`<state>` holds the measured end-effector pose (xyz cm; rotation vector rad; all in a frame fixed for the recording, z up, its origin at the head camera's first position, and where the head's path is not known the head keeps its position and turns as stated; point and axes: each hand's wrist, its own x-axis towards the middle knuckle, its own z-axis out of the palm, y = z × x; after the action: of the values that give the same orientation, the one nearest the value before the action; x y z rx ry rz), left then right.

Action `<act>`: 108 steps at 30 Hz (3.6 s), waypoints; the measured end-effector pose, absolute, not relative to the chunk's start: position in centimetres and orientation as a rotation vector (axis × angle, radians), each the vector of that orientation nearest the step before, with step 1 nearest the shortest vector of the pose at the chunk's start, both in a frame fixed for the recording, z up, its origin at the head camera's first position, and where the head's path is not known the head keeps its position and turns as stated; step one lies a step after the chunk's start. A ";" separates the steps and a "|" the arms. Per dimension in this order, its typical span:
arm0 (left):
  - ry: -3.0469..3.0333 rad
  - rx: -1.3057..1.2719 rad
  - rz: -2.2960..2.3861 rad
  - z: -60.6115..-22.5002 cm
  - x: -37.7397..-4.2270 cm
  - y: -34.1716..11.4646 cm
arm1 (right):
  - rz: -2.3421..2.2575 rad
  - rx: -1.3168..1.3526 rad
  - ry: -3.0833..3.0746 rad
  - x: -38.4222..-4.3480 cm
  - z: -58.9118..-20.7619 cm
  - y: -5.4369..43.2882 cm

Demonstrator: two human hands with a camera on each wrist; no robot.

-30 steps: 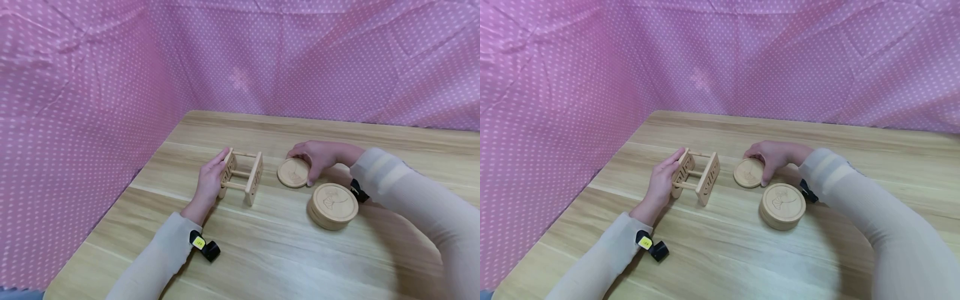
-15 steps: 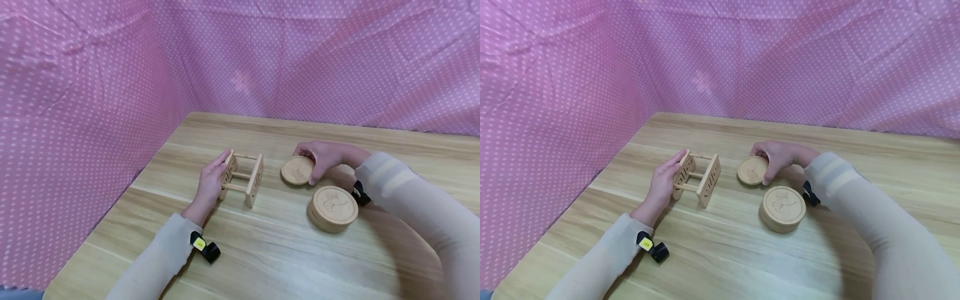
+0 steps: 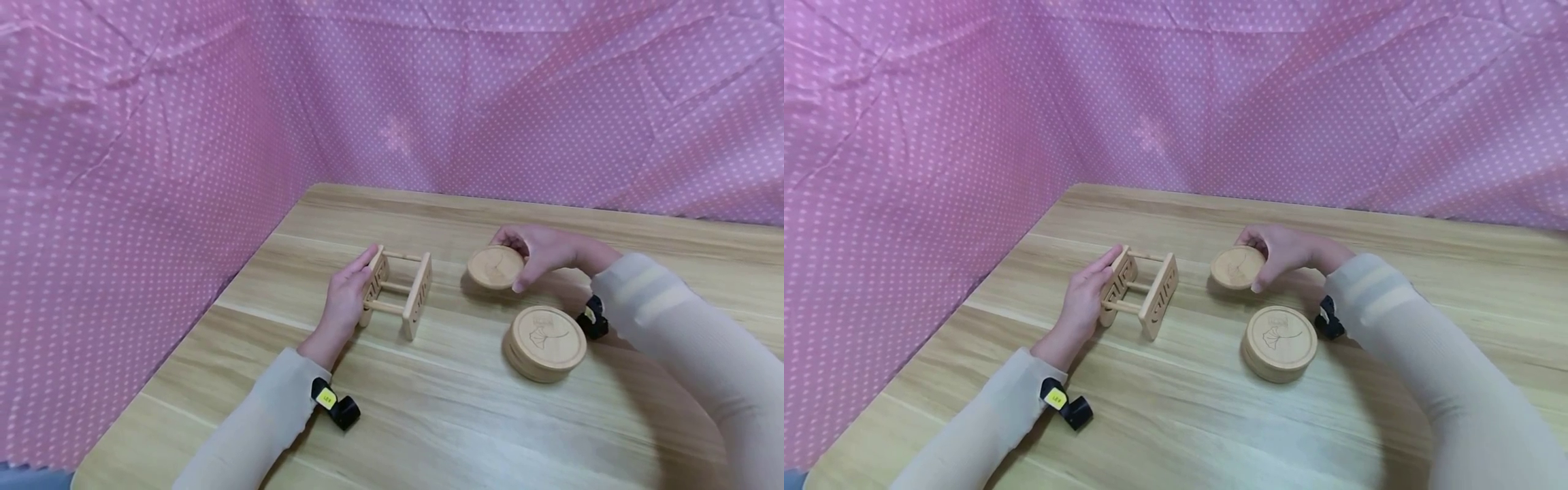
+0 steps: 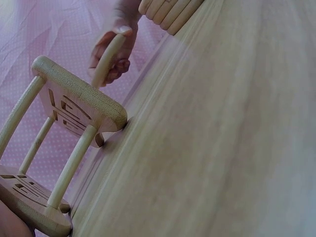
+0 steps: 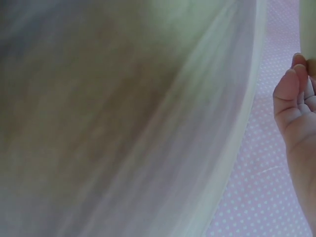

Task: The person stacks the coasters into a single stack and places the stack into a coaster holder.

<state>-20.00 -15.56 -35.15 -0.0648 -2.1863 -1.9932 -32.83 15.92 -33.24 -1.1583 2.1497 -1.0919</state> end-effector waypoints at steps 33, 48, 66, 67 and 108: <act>-2.201 -0.073 -1.987 -35.1 -20.0 -15.6 | -1.295 -1.441 1.921 -29.6 -32.4 18.9; -2.201 -0.041 -2.016 -35.2 -20.1 -15.7 | -1.236 -1.489 2.012 -26.9 -32.6 20.7; -2.169 -0.037 -2.037 -35.5 -20.1 -15.6 | -1.176 -1.459 2.026 -24.3 -33.2 22.0; -2.166 -0.039 -2.036 -35.5 -20.2 -15.6 | -1.171 -1.456 2.030 -24.2 -33.2 22.0; -2.261 0.042 -1.996 -35.0 -20.2 -15.7 | -1.162 -1.436 2.121 -23.0 -33.6 22.7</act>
<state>-20.22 -15.68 -34.98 0.0420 -2.2615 -1.9960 -23.03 22.66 -33.60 -1.4358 2.1213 -1.1621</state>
